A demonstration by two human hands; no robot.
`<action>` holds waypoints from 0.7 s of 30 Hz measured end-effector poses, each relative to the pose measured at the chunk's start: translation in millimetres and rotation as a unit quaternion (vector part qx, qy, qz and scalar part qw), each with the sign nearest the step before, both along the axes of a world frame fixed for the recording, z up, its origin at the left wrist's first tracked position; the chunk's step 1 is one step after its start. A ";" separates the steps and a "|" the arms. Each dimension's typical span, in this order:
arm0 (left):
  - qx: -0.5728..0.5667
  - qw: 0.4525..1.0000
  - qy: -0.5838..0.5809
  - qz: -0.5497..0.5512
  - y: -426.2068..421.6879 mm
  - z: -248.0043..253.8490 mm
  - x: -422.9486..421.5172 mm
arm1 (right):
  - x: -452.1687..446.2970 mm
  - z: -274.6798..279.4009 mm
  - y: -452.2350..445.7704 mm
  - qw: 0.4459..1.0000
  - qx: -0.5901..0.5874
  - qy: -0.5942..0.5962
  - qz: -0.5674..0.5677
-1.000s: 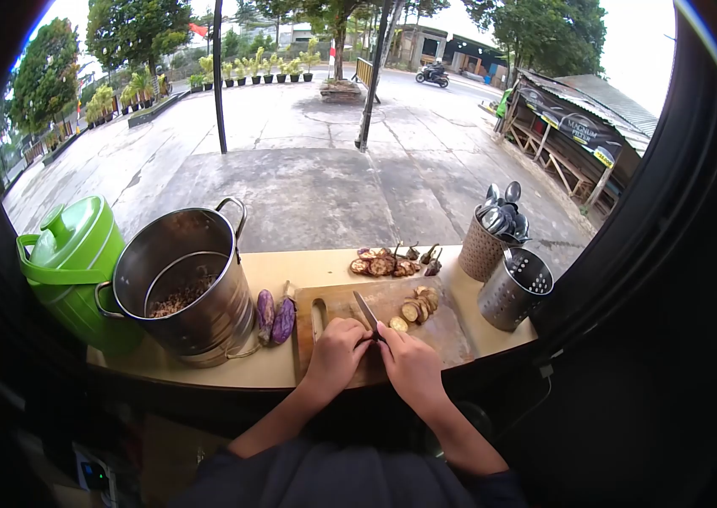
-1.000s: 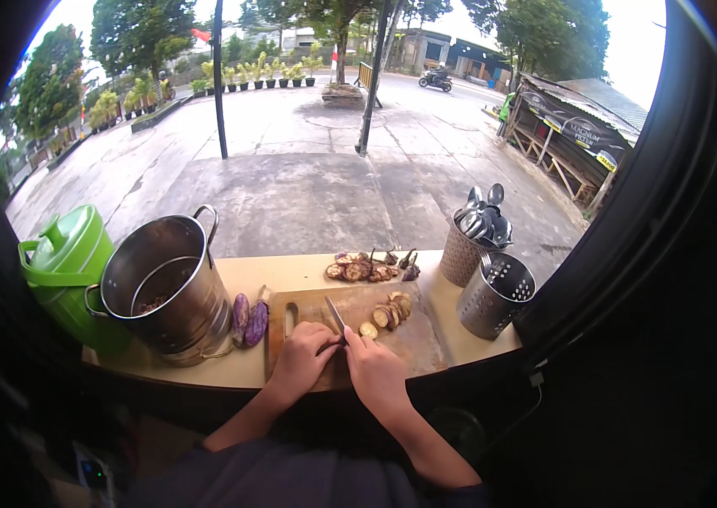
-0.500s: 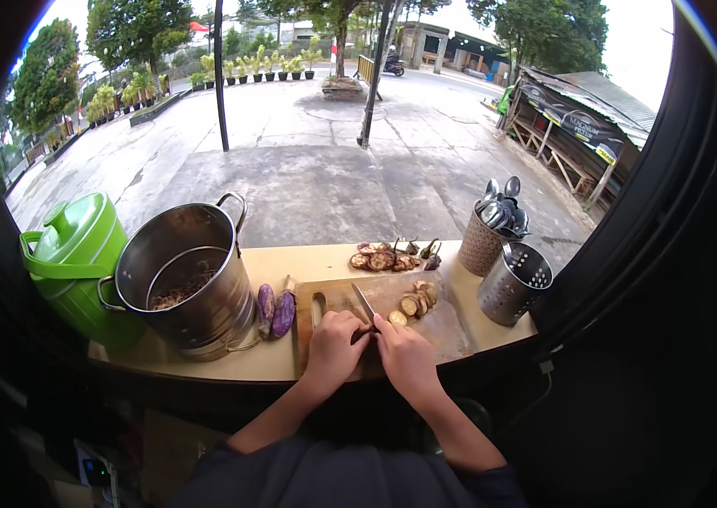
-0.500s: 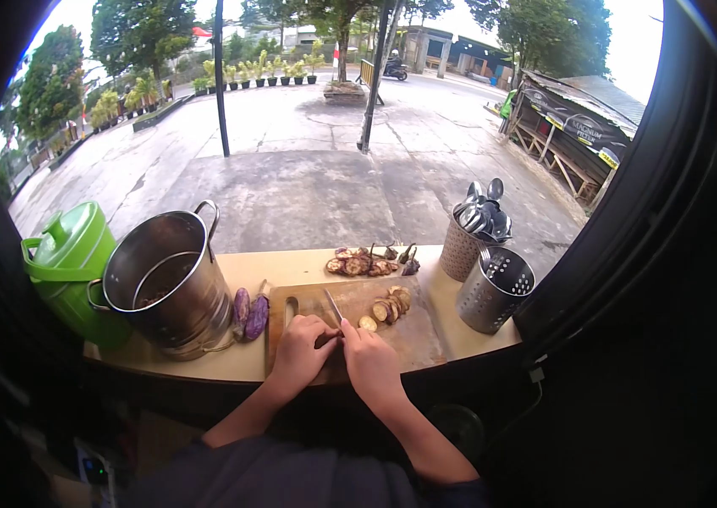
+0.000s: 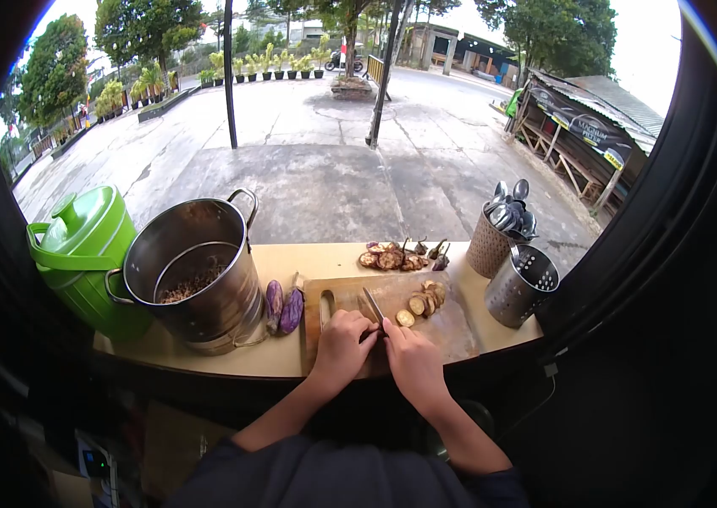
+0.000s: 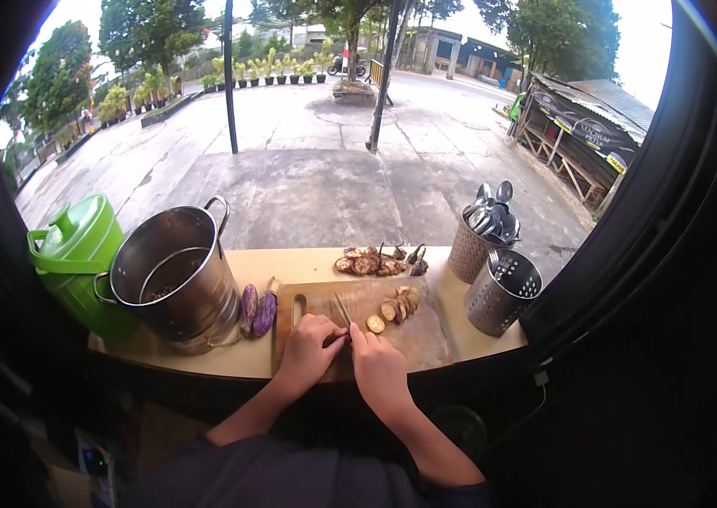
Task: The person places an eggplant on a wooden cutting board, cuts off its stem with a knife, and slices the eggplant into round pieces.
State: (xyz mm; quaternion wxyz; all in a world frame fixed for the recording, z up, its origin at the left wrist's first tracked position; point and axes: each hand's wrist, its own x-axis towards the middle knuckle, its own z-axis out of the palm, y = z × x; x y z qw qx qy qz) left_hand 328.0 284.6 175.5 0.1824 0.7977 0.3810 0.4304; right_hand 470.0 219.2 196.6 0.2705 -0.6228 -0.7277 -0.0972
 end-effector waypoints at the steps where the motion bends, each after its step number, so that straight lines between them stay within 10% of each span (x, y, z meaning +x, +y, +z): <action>1: -0.003 1.000 0.003 0.001 0.3 0.3 0.2 | 0.3 0.0 0.8 1.000 0.001 -0.001 0.000; 21: 0.005 0.998 -0.014 -0.058 6.7 -5.4 -4.9 | 7.6 1.9 -17.0 0.997 -0.038 0.059 -0.018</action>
